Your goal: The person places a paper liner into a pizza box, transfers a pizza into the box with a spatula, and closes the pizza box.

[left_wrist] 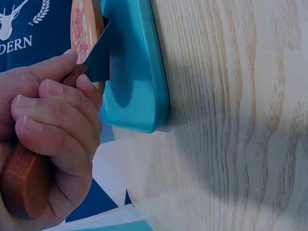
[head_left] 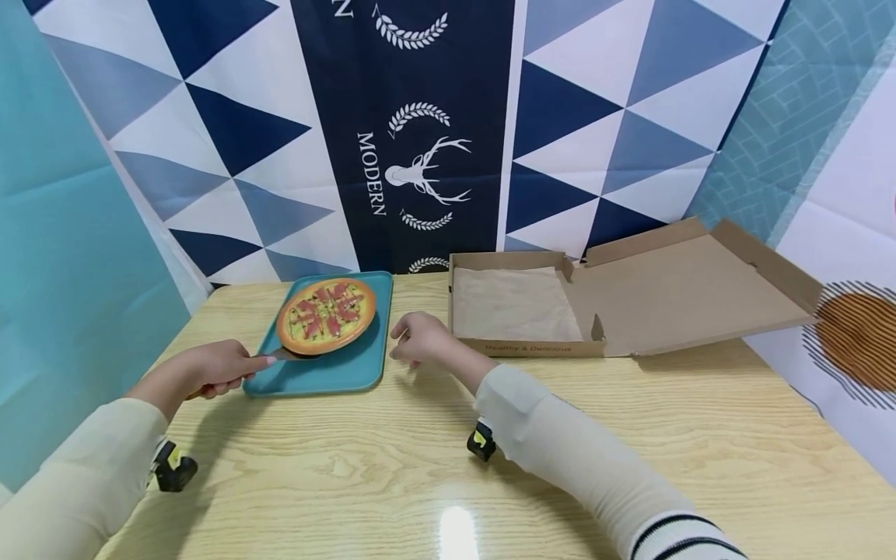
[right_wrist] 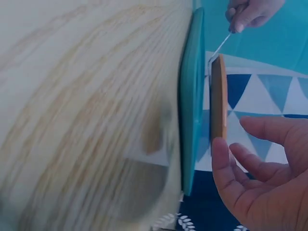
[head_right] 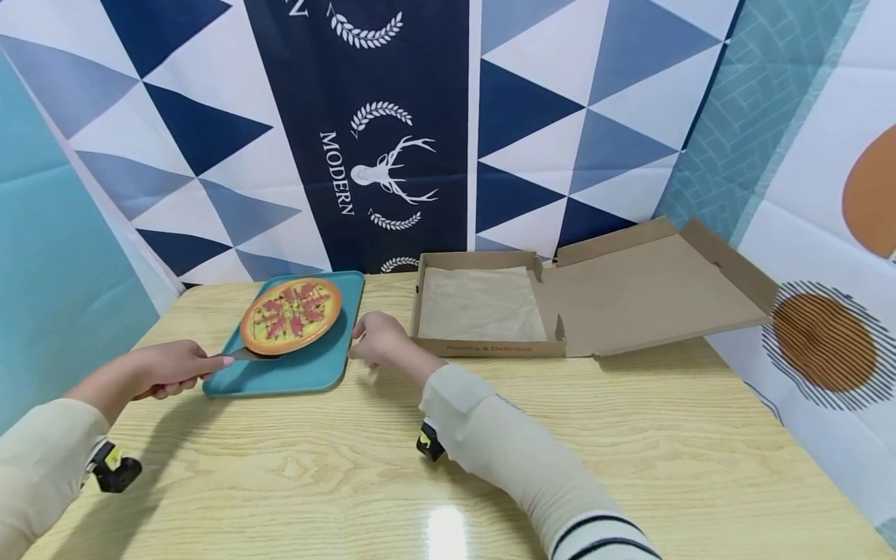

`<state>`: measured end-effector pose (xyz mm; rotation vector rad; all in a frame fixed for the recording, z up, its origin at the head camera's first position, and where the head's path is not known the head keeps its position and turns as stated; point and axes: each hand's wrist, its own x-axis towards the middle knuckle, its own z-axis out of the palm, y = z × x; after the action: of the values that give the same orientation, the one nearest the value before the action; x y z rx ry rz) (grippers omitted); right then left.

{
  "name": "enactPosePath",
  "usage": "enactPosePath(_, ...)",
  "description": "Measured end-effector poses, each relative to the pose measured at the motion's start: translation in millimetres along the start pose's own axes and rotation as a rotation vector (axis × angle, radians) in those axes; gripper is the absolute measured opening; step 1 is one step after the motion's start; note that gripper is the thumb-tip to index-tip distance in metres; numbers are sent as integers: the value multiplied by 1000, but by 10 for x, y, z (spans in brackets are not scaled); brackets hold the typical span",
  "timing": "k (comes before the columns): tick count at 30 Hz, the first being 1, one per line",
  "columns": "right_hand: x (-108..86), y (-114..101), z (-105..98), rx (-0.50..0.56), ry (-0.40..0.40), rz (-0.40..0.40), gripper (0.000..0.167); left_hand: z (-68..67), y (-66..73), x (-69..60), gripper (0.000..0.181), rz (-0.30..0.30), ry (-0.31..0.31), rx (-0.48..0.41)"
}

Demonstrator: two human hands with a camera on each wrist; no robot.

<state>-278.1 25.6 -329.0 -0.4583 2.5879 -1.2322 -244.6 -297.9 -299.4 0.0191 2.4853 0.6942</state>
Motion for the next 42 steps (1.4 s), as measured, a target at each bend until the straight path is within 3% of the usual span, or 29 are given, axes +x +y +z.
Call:
enactPosePath(11,-310,100,-296,-287,35,-206,20,-17,66,-109,46,9,-12,45)
enactPosePath(19,-547,299,-543,-312,79,-271,15,-1,185,-173,51,44,-11,78)
enactPosePath(32,-877,586,-998,-310,234,-195,16,39,374,-101,53,118,-17,106)
enactPosePath(37,-960,730,-1154,-340,282,-163,17,41,467,-81,53,129,-33,110)
enactPosePath(42,-1056,876,-1295,-296,308,-144,17,40,580,-81,54,115,-45,119)
